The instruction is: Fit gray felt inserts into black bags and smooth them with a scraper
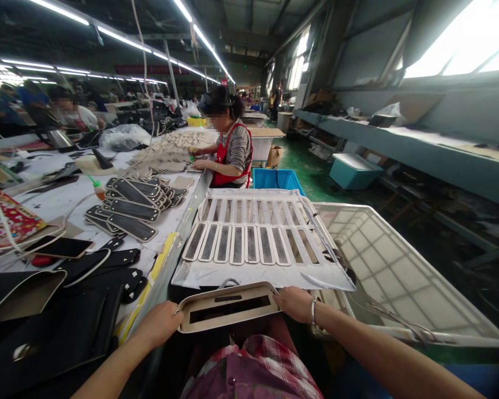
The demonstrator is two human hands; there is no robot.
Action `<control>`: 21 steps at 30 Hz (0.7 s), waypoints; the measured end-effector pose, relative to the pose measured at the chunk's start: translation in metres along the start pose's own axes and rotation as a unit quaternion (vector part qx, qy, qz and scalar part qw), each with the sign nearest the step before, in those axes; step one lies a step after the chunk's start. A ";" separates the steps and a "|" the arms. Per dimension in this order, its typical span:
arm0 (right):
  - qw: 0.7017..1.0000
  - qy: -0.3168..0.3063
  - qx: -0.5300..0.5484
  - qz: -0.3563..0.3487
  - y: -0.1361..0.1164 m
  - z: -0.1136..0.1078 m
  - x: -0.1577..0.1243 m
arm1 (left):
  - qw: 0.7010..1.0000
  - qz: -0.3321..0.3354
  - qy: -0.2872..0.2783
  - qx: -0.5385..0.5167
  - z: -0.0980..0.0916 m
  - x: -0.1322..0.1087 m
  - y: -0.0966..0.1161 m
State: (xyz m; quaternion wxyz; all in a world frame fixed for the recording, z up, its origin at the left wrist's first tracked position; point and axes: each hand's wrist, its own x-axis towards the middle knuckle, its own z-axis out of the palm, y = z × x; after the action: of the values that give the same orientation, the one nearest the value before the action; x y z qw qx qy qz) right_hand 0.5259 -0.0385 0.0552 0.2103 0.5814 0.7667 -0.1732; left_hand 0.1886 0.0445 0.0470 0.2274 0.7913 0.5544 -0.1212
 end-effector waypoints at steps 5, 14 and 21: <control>0.998 0.028 -0.035 -0.049 0.004 0.009 0.005 | 1.000 -0.002 0.008 -0.003 -0.002 0.001 -0.001; 0.999 0.045 -0.009 -0.001 -0.008 0.022 -0.010 | 0.999 0.039 -0.006 -0.017 -0.009 0.017 -0.001; 0.999 0.034 -0.016 -0.020 0.008 0.015 0.004 | 0.999 0.017 -0.015 -0.043 0.004 0.004 -0.002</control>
State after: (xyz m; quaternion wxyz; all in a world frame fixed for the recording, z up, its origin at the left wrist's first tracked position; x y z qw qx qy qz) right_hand 0.5351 -0.0411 0.0400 0.1897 0.5682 0.7874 -0.1453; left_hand 0.1882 0.0461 0.0414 0.2715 0.7883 0.5420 -0.1050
